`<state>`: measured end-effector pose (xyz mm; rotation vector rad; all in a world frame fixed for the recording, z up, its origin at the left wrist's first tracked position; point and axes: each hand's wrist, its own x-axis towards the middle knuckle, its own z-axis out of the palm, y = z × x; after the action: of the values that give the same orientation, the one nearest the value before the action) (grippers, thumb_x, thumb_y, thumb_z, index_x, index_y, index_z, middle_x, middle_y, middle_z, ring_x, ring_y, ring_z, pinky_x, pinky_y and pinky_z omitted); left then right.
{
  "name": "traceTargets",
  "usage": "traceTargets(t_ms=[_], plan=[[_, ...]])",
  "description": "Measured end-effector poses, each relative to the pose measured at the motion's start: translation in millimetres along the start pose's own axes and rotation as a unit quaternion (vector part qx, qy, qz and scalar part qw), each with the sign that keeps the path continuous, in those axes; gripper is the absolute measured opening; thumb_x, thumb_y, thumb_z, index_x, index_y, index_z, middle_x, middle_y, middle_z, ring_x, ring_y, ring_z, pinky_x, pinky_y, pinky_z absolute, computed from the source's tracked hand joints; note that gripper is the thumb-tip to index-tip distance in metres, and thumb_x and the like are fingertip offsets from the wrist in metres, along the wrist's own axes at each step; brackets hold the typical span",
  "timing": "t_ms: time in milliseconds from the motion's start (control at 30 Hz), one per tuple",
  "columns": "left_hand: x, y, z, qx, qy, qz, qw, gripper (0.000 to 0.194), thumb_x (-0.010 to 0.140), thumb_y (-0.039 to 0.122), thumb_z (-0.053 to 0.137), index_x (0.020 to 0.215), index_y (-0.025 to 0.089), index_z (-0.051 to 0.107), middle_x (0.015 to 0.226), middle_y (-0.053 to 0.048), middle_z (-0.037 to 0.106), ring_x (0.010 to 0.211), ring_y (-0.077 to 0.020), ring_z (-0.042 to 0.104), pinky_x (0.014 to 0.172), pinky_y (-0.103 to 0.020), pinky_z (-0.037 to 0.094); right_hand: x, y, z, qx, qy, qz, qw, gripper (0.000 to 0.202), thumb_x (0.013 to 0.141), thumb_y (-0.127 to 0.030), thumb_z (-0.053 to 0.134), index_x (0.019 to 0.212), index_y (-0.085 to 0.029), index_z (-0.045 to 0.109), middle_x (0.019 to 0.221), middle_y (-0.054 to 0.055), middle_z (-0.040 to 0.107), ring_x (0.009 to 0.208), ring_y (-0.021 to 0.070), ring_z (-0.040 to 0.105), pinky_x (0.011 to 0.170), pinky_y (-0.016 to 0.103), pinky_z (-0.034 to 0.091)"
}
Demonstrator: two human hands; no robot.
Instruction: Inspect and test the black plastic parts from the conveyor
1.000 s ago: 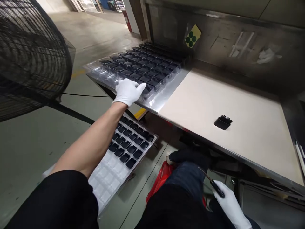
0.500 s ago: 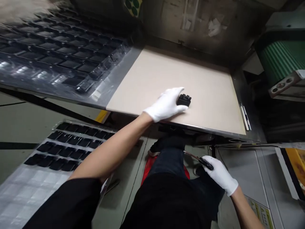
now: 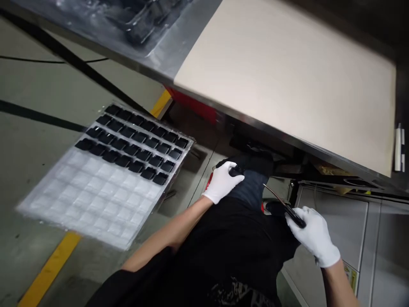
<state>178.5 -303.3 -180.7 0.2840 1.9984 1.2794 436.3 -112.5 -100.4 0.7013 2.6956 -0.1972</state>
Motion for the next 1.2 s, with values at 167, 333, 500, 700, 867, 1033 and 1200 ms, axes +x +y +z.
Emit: traceTargets(t_ms=[167, 333, 500, 700, 867, 1033, 1200], plan=[[30.2, -34.0, -12.1, 0.089, 0.016, 0.022, 0.996, 0.034, 0.079, 0.017, 0.074, 0.112, 0.021, 0.071, 0.104, -0.013, 0.079, 0.105, -0.0346, 0.074, 0.101, -0.048, 0.054, 36.7, -50.7, -8.9, -0.136, -0.081, 0.003, 0.987, 0.032, 0.094, -0.044, 0.059, 0.073, -0.022, 0.070, 0.073, 0.008, 0.071, 0.069, 0.0242, 0.068, 0.063, 0.032, 0.038], [39.4, -52.4, -37.1, -0.032, -0.109, 0.041, 0.993, 0.037, 0.067, 0.016, 0.084, 0.102, 0.016, 0.072, 0.100, -0.009, 0.076, 0.095, -0.0263, 0.071, 0.093, -0.041, 0.055, 37.5, -69.0, -21.0, -0.085, -0.145, 0.048, 0.985, 0.033, 0.094, -0.046, 0.057, 0.075, -0.023, 0.072, 0.075, 0.006, 0.074, 0.068, 0.0224, 0.066, 0.062, 0.030, 0.033], [41.5, -69.0, -65.7, -0.281, -0.343, 0.001, 0.896, 0.060, 0.062, 0.038, 0.095, 0.108, 0.012, 0.067, 0.077, 0.000, 0.065, 0.060, -0.0109, 0.054, 0.058, -0.026, 0.045, 35.3, -78.9, -33.3, -0.034, -0.161, 0.079, 0.983, 0.035, 0.089, -0.049, 0.057, 0.068, -0.023, 0.065, 0.068, 0.004, 0.068, 0.062, 0.0187, 0.058, 0.062, 0.029, 0.031], [44.7, -54.7, -87.3, -0.250, -0.395, 0.037, 0.883, 0.067, 0.062, 0.040, 0.094, 0.115, 0.012, 0.064, 0.078, 0.000, 0.063, 0.059, -0.0102, 0.052, 0.055, -0.024, 0.042, 44.7, -85.1, -52.4, 0.048, -0.165, 0.033, 0.985, 0.034, 0.089, -0.047, 0.054, 0.070, -0.021, 0.065, 0.064, 0.001, 0.060, 0.060, 0.0150, 0.050, 0.062, 0.028, 0.032], [34.2, -26.7, -89.8, 0.145, -0.257, 0.181, 0.938, 0.050, 0.078, 0.023, 0.080, 0.125, 0.017, 0.065, 0.092, -0.005, 0.073, 0.083, -0.0219, 0.069, 0.077, -0.032, 0.053, 54.2, -99.5, -63.5, -0.093, -0.144, 0.036, 0.984, 0.032, 0.087, -0.045, 0.056, 0.074, -0.020, 0.070, 0.075, 0.008, 0.070, 0.069, 0.0207, 0.060, 0.065, 0.031, 0.032], [21.0, -15.8, -72.6, 0.317, -0.143, 0.202, 0.915, 0.046, 0.090, 0.016, 0.063, 0.136, 0.014, 0.060, 0.109, -0.016, 0.078, 0.104, -0.0340, 0.076, 0.092, -0.040, 0.056, 57.1, -110.6, -59.6, -0.159, -0.144, -0.006, 0.977, 0.036, 0.092, -0.046, 0.053, 0.082, -0.019, 0.075, 0.082, 0.012, 0.075, 0.077, 0.0248, 0.068, 0.070, 0.033, 0.036], [5.0, -35.4, -61.7, 0.225, -0.082, 0.112, 0.965, 0.042, 0.085, 0.019, 0.072, 0.125, 0.017, 0.063, 0.109, -0.013, 0.079, 0.103, -0.0316, 0.077, 0.091, -0.039, 0.057, 50.5, -71.7, -33.8, -0.147, -0.125, 0.016, 0.981, 0.037, 0.092, -0.051, 0.054, 0.086, -0.023, 0.077, 0.081, 0.010, 0.074, 0.077, 0.0273, 0.069, 0.068, 0.035, 0.040]])
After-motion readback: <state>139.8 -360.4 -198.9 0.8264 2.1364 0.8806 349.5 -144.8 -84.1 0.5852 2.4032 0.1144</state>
